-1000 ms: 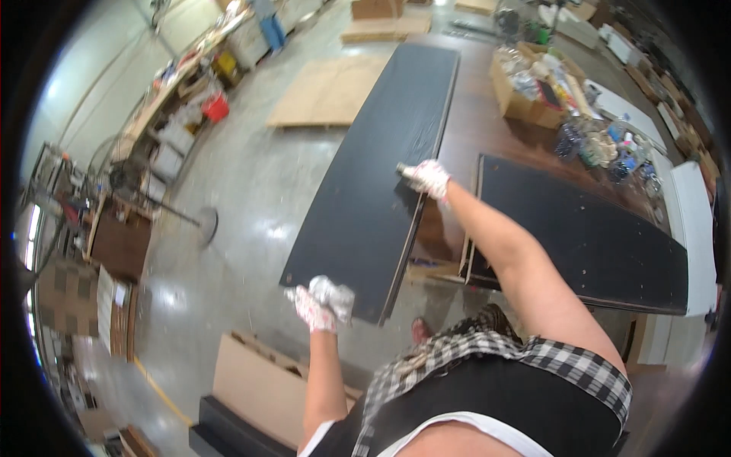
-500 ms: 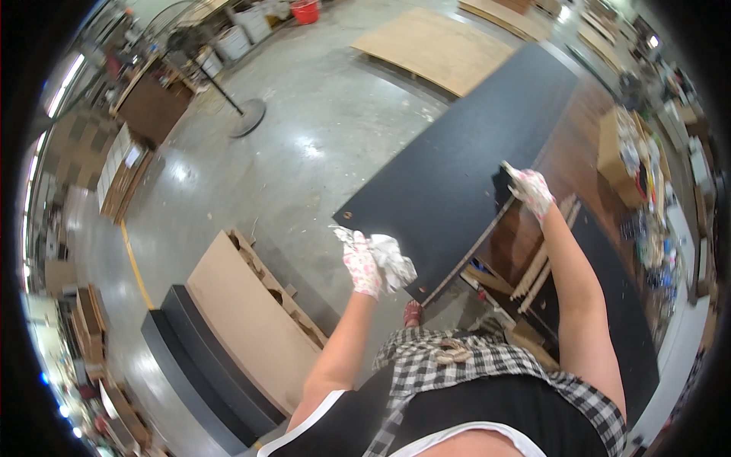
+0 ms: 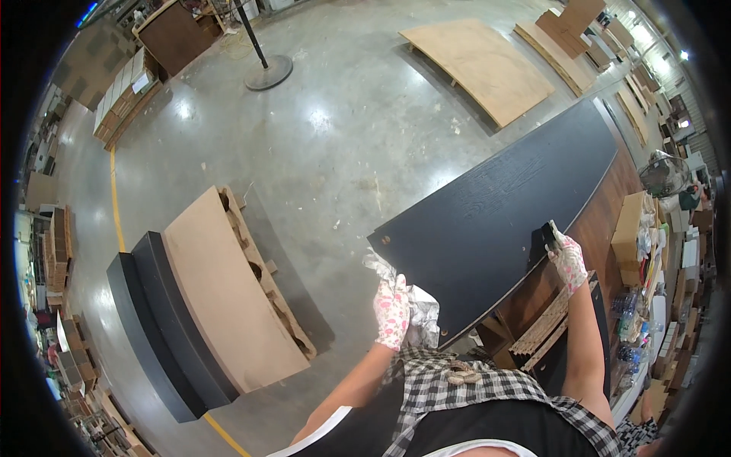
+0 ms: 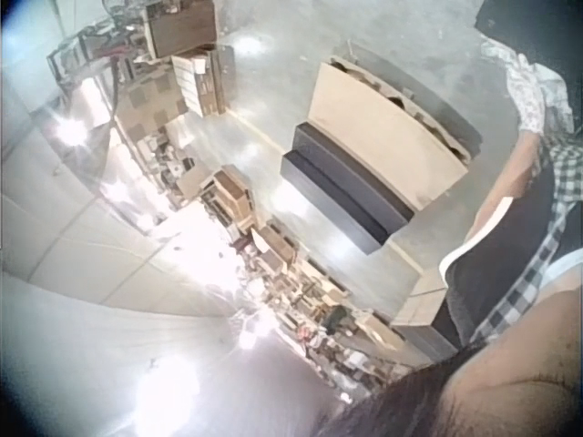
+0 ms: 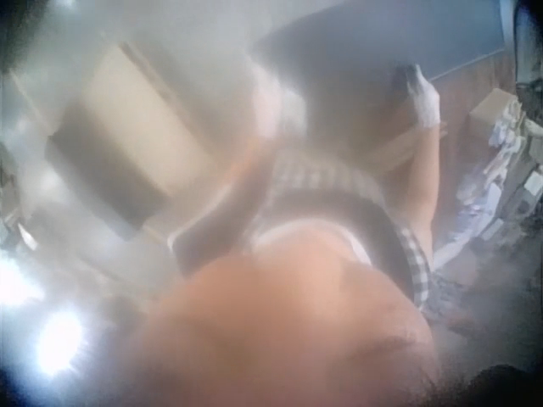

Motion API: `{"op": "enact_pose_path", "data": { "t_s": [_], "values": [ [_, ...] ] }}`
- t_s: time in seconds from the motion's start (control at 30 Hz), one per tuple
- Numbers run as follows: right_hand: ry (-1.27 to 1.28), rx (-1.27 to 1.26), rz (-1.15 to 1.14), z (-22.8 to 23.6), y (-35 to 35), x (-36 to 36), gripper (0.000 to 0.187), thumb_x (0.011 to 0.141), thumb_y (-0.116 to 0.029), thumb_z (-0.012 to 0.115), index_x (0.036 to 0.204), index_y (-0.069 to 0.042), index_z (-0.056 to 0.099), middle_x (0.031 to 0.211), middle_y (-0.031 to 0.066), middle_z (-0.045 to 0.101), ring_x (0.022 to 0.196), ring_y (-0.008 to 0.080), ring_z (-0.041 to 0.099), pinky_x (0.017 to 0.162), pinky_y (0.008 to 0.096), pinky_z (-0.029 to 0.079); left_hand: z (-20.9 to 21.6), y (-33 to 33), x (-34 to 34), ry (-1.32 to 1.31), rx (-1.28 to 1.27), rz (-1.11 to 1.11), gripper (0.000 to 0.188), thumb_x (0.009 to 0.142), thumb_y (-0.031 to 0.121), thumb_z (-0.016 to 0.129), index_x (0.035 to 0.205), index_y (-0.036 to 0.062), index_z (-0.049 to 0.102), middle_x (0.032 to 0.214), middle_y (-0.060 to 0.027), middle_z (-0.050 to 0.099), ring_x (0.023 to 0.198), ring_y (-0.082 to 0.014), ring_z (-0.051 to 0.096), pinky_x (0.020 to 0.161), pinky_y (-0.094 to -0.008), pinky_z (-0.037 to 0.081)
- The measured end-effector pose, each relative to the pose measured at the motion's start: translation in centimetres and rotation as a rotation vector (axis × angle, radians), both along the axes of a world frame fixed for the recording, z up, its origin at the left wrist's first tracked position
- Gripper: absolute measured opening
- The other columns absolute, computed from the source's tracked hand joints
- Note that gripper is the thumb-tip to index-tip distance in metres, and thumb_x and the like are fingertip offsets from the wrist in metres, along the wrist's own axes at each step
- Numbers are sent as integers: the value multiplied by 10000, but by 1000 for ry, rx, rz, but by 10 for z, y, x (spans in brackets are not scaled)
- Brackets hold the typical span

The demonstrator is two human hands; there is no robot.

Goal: The person wipes the surface and edges of dark wooden panels using a cloth and a small block, turning the panels over to clean multiple sides.

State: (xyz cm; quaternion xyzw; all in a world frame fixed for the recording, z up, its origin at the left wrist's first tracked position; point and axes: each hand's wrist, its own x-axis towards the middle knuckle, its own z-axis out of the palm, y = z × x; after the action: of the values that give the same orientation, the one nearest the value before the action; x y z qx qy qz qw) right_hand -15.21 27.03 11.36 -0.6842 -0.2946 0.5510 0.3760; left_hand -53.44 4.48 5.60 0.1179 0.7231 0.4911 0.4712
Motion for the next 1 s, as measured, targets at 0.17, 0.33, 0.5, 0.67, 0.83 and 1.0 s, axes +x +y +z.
{"op": "enact_pose_path", "data": {
  "t_s": [0.17,0.33,0.5,0.67,0.83,1.0],
  "values": [
    [-40,4,9,4,0,-12,162,928,-189,720,877,-68,626,782,26,609,653,160,614,544,251,507,-33,-2,3,74,88,38,349,995,283,604,1112,-45,619,928,-188,679,816,-269,621,779,-390,499],
    [-41,9,17,7,1,-10,163,931,-198,720,880,-78,621,786,20,609,665,168,639,523,246,496,-35,1,9,18,91,86,324,990,258,612,1118,-39,618,932,-174,683,816,-258,622,776,-384,498],
    [-75,-18,33,10,0,-15,171,921,-210,737,878,-90,622,790,17,615,697,163,633,539,248,493,-2,4,5,132,97,21,312,986,257,611,1076,-42,620,907,-184,678,815,-285,627,769,-405,492],
    [-51,-19,32,9,0,-7,151,927,-202,729,883,-94,634,792,9,626,702,150,634,561,244,497,-23,-3,8,102,133,-13,369,983,269,609,1113,-75,590,996,-238,664,958,-332,630,877,-412,475],
    [-19,-72,49,19,3,-10,192,919,-236,738,932,-61,661,821,24,660,694,146,634,547,236,484,15,6,-30,-125,408,165,485,1010,117,541,1456,-29,420,1464,-122,498,1242,-215,541,1044,-314,426],
    [-13,-86,-51,25,14,-27,241,863,-243,803,805,-107,612,678,-13,521,564,121,515,527,242,472,10,30,-96,52,473,-123,483,983,47,553,1452,-1,450,1459,-92,515,1236,-149,541,1083,-292,403]
  ]
}}
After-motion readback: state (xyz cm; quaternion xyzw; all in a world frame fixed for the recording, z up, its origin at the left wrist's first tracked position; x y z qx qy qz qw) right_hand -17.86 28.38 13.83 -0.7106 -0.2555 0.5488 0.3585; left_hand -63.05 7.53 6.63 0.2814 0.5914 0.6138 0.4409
